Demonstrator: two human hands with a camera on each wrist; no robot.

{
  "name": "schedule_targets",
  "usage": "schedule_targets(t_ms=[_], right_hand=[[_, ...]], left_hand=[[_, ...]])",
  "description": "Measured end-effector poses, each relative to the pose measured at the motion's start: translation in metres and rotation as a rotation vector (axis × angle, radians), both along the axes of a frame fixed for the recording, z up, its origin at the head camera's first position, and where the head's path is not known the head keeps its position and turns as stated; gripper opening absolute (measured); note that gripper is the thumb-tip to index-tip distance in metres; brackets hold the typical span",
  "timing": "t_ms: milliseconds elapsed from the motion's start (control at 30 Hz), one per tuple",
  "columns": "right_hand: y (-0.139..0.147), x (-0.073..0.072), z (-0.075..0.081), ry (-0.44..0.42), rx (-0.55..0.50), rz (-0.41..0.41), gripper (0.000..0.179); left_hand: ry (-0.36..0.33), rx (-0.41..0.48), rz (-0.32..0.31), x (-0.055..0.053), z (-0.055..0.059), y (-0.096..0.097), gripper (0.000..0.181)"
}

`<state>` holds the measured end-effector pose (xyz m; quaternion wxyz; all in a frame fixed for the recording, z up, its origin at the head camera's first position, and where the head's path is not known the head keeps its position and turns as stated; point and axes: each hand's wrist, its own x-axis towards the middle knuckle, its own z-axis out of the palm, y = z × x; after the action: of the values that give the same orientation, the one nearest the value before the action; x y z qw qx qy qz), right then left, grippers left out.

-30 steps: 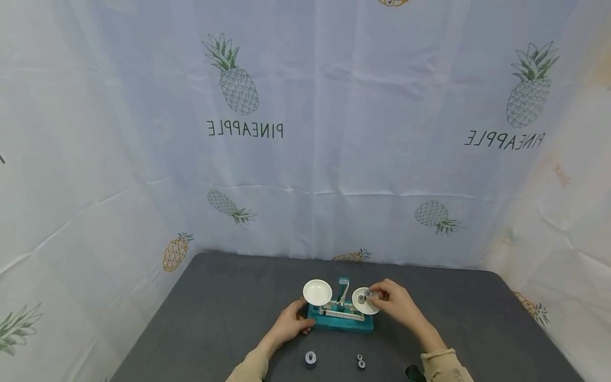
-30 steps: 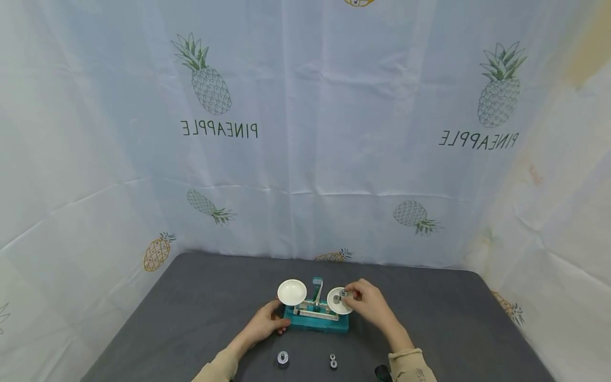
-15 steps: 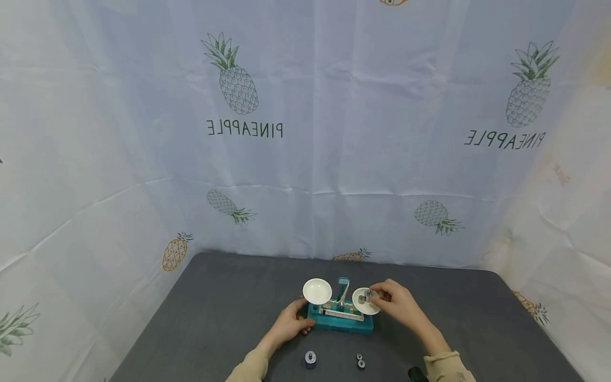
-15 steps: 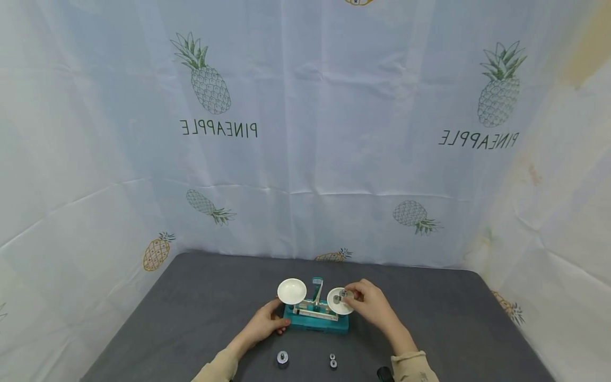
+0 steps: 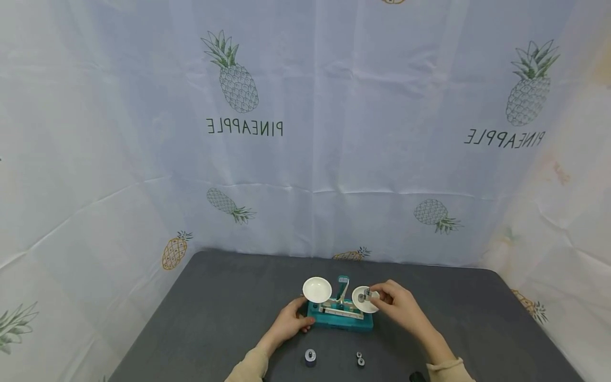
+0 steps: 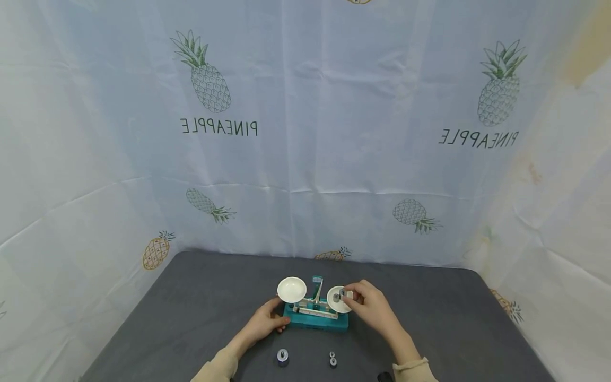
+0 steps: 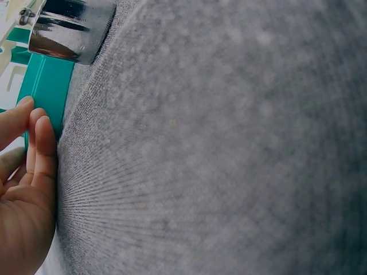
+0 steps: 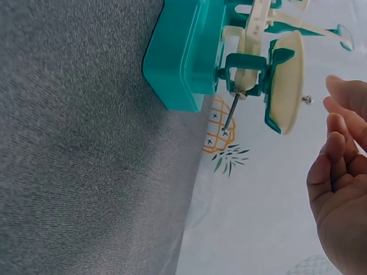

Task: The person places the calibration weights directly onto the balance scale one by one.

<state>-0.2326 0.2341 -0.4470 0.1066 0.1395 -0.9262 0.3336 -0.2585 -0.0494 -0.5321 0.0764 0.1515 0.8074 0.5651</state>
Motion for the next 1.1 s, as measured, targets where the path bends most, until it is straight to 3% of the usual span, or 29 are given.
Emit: schedule_targets(t_ms=[300,567,767,1100], right_hand=[[-0.006,0.016,-0.005,0.027,-0.028,0.051,0.021],[-0.013,0.029,-0.013,-0.064,-0.078,0.104,0.021],[-0.012,0.035,-0.019,-0.087,-0.080,0.165,0.026],[-0.006,0.041,-0.032,-0.110,-0.123,0.289,0.027]], left_hand=[[-0.002,-0.006,0.005,-0.001,0.001,-0.001,0.062],[-0.007,0.009,-0.002,0.001,0.001,0.000,0.061],[0.013,0.005,0.002,0.007,0.011,0.002,0.057],[-0.001,-0.009,0.001,0.001,0.002,0.001,0.061]])
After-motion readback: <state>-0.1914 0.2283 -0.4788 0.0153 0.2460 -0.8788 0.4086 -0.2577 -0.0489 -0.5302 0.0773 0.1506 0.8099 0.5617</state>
